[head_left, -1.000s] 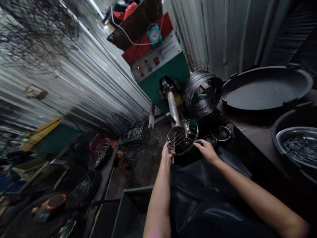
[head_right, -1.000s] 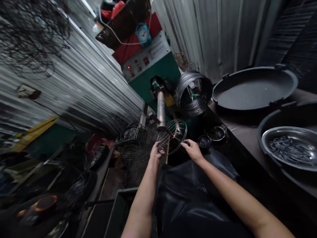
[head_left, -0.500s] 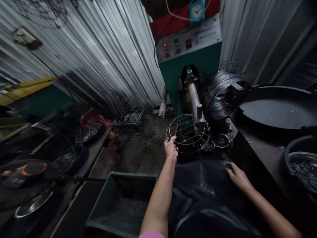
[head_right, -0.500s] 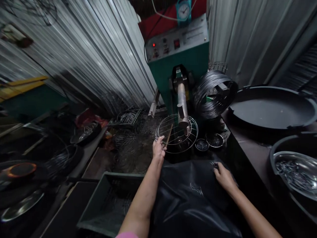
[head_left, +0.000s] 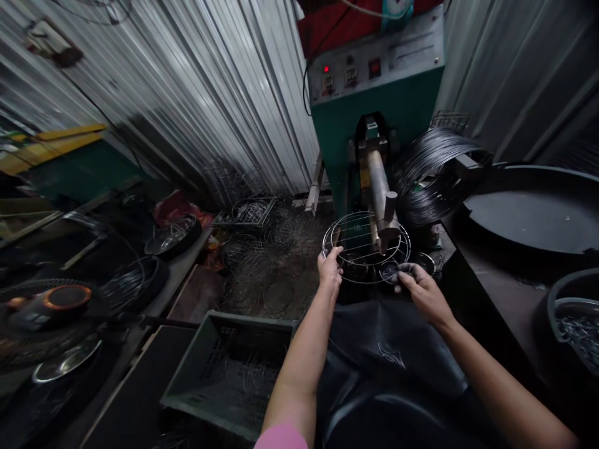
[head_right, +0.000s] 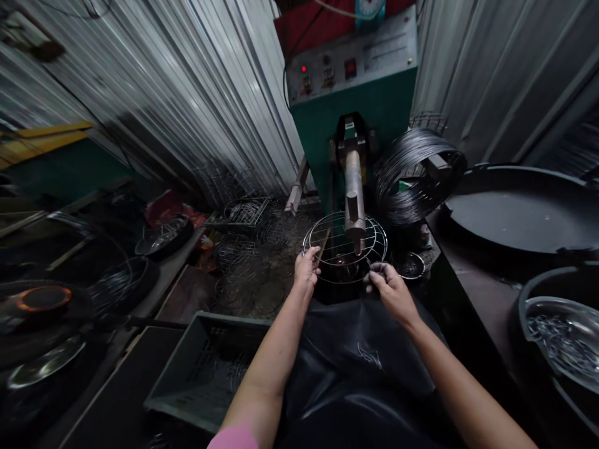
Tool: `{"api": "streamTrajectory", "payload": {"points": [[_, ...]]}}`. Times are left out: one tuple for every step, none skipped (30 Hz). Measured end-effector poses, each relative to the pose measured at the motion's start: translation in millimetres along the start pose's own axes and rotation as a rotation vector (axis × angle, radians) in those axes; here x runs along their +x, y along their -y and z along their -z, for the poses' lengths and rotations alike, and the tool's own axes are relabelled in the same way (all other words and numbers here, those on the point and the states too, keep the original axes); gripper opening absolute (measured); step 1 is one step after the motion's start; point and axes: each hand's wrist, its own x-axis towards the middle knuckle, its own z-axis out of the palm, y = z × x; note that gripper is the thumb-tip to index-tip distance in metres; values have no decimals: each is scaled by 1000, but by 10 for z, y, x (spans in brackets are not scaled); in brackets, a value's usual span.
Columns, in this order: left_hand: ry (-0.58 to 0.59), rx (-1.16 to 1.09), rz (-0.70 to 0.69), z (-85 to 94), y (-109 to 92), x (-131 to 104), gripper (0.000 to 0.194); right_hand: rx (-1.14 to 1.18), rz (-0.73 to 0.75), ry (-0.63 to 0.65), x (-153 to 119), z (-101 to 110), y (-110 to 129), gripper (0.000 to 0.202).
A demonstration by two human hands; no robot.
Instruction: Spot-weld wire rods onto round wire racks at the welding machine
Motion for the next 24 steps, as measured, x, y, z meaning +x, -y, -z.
{"api": "streamTrajectory", "payload": {"points": [[6, -1, -1, -22, -4, 7, 36, -16, 56, -29, 35, -37, -9, 29], [7, -6, -3, -42, -6, 11, 36, -45, 107, -62, 67, -72, -25, 29], [6, -11, -4, -60, -8, 14, 37, -87, 150, -91, 96, -102, -47, 29], [5, -14, -8, -74, -9, 16, 38, -139, 185, -114, 120, -125, -72, 28], [3, -18, -16, -83, -9, 18, 39, -196, 212, -127, 140, -140, -97, 27], [0, -22, -27, -88, -9, 21, 41, -253, 233, -128, 154, -146, -120, 26], [-2, -25, -43, -89, -9, 25, 43, -300, 249, -118, 164, -145, -137, 24], [-2, -28, -59, -87, -8, 30, 45, -334, 258, -101, 171, -137, -148, 23], [-3, -29, -70, -83, -9, 35, 48, -356, 261, -79, 177, -125, -153, 22], [-6, -28, -73, -78, -10, 39, 50, -371, 260, -55, 182, -109, -152, 21], [-7, -22, -70, -74, -11, 42, 52, -380, 258, -31, 187, -92, -146, 21], [-7, -13, -64, -70, -14, 44, 52, -387, 258, -7, 195, -75, -137, 20], [-6, -3, -59, -68, -18, 43, 52, -395, 261, 16, 205, -58, -126, 20], [-4, 9, -54, -66, -22, 42, 52, -406, 267, 41, 218, -41, -113, 19], [-1, 19, -52, -63, -25, 39, 51, -419, 277, 67, 232, -25, -100, 19], [2, 25, -49, -61, -28, 37, 50, -434, 288, 96, 247, -9, -88, 18], [5, 27, -45, -58, -30, 36, 49, -449, 300, 129, 262, 4, -76, 18], [9, 25, -40, -55, -31, 35, 48, -463, 308, 162, 276, 15, -66, 17], [13, 21, -37, -51, -32, 34, 47, -471, 309, 192, 288, 23, -58, 16], [16, 15, -34, -48, -32, 34, 46, -470, 300, 215, 297, 26, -52, 16], [17, 10, -33, -46, -31, 33, 46, -457, 277, 221, 302, 24, -49, 16], [18, 6, -33, -45, -31, 32, 46, -431, 243, 216, 303, 17, -48, 16], [18, 4, -36, -47, -30, 31, 46, -396, 203, 203, 300, 7, -50, 17], [15, 1, -40, -50, -29, 29, 46, -357, 166, 186, 294, -7, -55, 19]]}}
